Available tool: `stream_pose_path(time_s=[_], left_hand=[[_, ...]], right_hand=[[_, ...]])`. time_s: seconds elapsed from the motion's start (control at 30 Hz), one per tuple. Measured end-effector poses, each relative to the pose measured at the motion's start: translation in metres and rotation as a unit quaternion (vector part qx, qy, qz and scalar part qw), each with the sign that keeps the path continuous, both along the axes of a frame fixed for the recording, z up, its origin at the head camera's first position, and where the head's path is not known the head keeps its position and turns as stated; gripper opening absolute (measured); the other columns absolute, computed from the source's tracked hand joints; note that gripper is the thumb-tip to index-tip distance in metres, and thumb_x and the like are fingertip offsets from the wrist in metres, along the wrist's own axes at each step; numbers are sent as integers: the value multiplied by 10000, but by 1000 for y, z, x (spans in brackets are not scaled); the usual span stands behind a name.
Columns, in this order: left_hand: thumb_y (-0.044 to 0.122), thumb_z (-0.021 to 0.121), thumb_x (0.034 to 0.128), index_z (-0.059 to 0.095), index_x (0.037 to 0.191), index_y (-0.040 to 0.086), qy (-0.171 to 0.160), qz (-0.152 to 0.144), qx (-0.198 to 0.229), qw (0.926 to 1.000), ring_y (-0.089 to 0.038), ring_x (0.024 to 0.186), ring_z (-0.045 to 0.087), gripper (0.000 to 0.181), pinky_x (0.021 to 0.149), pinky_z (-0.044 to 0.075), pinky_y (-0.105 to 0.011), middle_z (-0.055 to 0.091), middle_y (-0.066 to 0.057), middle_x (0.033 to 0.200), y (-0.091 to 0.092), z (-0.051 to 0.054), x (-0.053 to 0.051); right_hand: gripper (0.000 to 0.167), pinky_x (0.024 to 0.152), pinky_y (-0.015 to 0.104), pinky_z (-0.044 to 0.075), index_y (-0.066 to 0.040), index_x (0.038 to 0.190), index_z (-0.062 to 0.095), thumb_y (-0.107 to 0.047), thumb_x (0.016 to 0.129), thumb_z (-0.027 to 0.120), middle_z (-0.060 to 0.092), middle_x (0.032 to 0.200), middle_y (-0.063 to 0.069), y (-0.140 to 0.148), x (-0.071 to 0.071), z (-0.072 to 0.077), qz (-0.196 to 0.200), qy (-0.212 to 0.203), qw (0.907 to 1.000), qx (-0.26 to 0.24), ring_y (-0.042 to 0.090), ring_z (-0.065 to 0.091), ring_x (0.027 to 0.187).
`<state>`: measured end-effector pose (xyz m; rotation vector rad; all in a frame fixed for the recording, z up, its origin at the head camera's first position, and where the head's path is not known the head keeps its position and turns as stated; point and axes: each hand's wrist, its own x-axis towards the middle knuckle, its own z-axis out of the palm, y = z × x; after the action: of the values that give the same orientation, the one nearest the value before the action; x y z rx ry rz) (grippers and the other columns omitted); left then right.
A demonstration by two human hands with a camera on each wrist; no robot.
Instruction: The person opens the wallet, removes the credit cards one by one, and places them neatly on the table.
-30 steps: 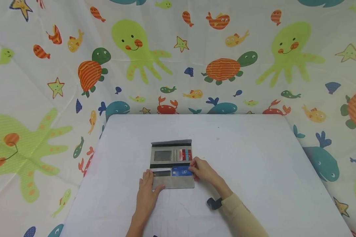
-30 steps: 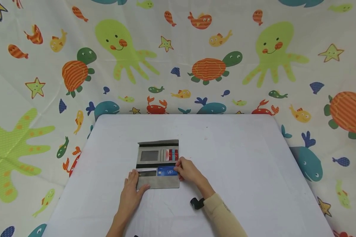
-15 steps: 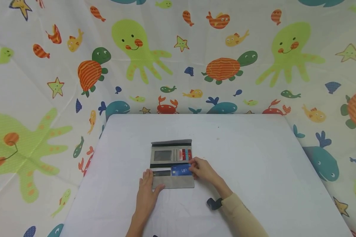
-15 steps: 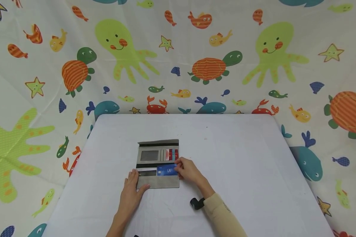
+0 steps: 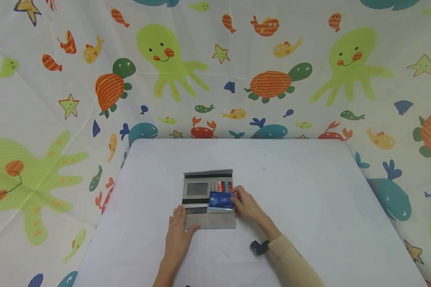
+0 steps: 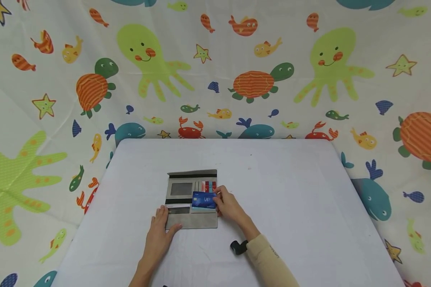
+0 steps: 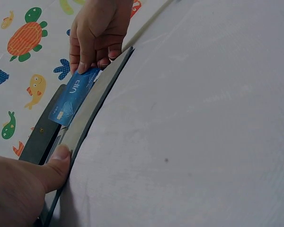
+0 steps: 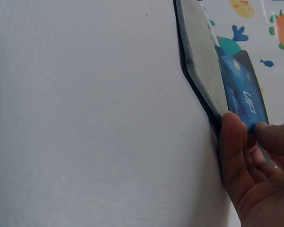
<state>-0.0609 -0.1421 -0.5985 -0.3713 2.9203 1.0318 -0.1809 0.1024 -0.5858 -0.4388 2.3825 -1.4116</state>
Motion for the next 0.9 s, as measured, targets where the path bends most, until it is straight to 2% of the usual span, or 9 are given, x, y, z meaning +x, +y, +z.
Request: stream_pose_path(time_s=[0.27, 0.5, 0.63, 0.8, 0.9], left_hand=[[390, 739, 891, 322, 1537, -30, -69, -41, 2, 10000, -362, 1554, 171, 876, 1274, 149, -553, 245, -194, 1644, -1, -1, -1], [383, 737, 891, 335, 1528, -43, 39, -57, 17, 10000, -379, 1547, 187, 865, 1269, 156, -563, 259, -208, 1635, 0, 1, 0], [377, 737, 892, 339, 1524, -48, 84, -66, 25, 9999, -386, 1543, 194, 859, 1268, 159, -565, 265, -215, 1632, 0, 0, 1], [373, 744, 888, 337, 1529, -39, 78, -48, 41, 9999, -380, 1546, 191, 864, 1267, 162, -567, 263, -207, 1636, 0, 0, 1], [371, 748, 884, 338, 1531, -34, 73, -32, 45, 10000, -378, 1547, 191, 866, 1266, 165, -568, 262, -203, 1637, 1, 1, 2]], right_hand=[[230, 513, 236, 578, -115, 1275, 471, -100, 1048, 505, 549, 934, 97, 1, -2, -6, -324, -90, 9989, -312, 128, 598, 635], [234, 524, 230, 539, -95, 1283, 478, -90, 1049, 485, 577, 941, 106, 2, -4, -6, -521, 90, 9977, -412, 130, 595, 638], [292, 558, 224, 540, -96, 1329, 468, -73, 1039, 491, 625, 943, 120, 4, -5, -6, -583, -182, 9967, -532, 146, 605, 670], [369, 578, 227, 567, -33, 1359, 450, 5, 998, 518, 631, 949, 168, 7, -8, -8, -628, -364, 9928, -947, 134, 634, 683], [413, 579, 231, 575, 8, 1386, 452, 22, 984, 545, 641, 948, 180, 8, -9, -9, -756, -347, 9914, -1012, 123, 640, 667]])
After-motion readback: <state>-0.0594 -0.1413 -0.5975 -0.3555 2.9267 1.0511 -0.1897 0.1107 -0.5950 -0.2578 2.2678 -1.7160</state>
